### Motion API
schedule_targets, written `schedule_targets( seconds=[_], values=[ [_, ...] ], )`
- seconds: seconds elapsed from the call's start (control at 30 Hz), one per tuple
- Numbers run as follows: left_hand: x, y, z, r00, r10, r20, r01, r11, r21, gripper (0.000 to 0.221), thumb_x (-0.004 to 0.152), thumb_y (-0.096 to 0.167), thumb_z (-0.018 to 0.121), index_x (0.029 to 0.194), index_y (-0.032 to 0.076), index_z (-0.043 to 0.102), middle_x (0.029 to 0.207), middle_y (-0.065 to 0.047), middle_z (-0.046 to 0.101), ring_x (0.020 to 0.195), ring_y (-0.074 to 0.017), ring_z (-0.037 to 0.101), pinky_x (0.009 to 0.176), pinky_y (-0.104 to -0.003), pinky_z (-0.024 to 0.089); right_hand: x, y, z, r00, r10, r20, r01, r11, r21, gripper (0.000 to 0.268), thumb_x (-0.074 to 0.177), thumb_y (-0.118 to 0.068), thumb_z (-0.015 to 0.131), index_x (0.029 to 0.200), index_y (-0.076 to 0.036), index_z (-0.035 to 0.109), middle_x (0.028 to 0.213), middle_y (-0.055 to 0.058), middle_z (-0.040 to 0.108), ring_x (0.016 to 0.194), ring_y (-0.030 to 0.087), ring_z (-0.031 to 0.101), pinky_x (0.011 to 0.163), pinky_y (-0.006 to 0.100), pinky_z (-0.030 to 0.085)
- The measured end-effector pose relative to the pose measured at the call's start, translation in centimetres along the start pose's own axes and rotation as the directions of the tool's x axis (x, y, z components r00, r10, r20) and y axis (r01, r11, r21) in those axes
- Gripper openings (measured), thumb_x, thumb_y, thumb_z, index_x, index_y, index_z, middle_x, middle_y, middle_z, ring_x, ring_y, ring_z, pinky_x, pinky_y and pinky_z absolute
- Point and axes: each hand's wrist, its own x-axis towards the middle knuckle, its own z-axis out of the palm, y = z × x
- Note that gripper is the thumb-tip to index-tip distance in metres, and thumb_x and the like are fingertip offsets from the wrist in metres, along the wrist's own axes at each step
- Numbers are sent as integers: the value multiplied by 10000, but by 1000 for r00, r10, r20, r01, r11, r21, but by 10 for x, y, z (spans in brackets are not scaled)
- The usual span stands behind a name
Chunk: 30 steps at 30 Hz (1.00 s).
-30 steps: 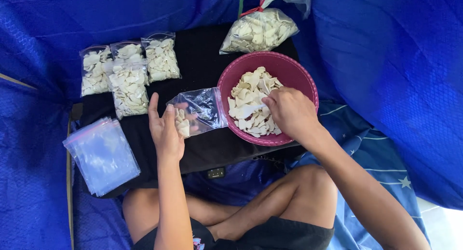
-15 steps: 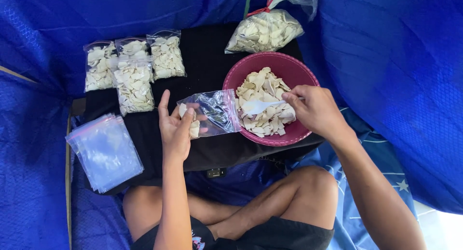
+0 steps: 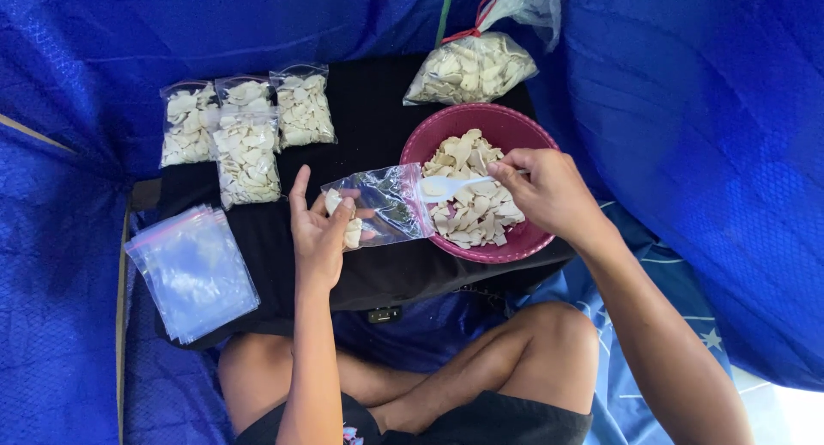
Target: A person is scooping white chips from a bowl into small plastic bags using a plastic spoon.
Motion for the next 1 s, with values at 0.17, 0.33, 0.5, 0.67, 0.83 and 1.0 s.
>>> schedule_targets(
  seconds=[0.17,0.33,0.5,0.67,0.83,1.0],
  values=[
    [-1,2,3,1000,11,12,-12,1000,6,855,961,25,645,1610,171,109,1136,-224,644,849,-379,752,583,-442,699,2,-12,4,999,-10,35,8,999,36,183,964,-256,660,954,-145,806,663,166,684,690,302,668,673,414,509],
    [-4,6,5,1000,9,4,-9,1000,7,849,960,53,653,1608,169,117,1132,-217,651,852,-378,751,593,-448,695,9,-18,8,997,-7,74,0,996,93,202,955,-280,662,970,-135,801,707,189,704,728,294,675,714,411,517],
    [-2,1,3,1000,1,-26,-1,1000,-29,832,976,105,647,1609,170,110,1148,-228,655,852,-387,751,565,-440,693,15,-43,2,995,-96,35,98,993,-62,190,949,-307,649,939,-185,795,759,133,734,837,388,717,724,469,531],
    [-6,3,7,992,-73,-102,61,992,-114,699,1040,340,508,1603,178,127,1210,-256,648,910,-443,736,583,-526,679,25,-86,3,970,-239,32,240,938,-249,235,975,-327,620,915,-155,769,779,134,713,849,393,709,725,476,549],
    [-13,5,23,955,-105,-278,61,985,-161,670,1031,367,501,1602,222,183,1296,-253,618,1003,-455,712,661,-592,665,11,-117,7,792,-608,-60,502,704,-502,296,1041,-330,564,843,-153,694,786,83,611,816,339,642,679,457,535],
    [-11,-11,28,931,-143,-337,47,959,-279,622,1040,410,506,1581,290,223,1250,-196,642,994,-424,728,678,-554,656,3,-130,4,725,-686,-60,500,585,-638,322,1103,-323,498,895,-155,676,791,21,546,790,236,567,698,344,478]
  ],
)
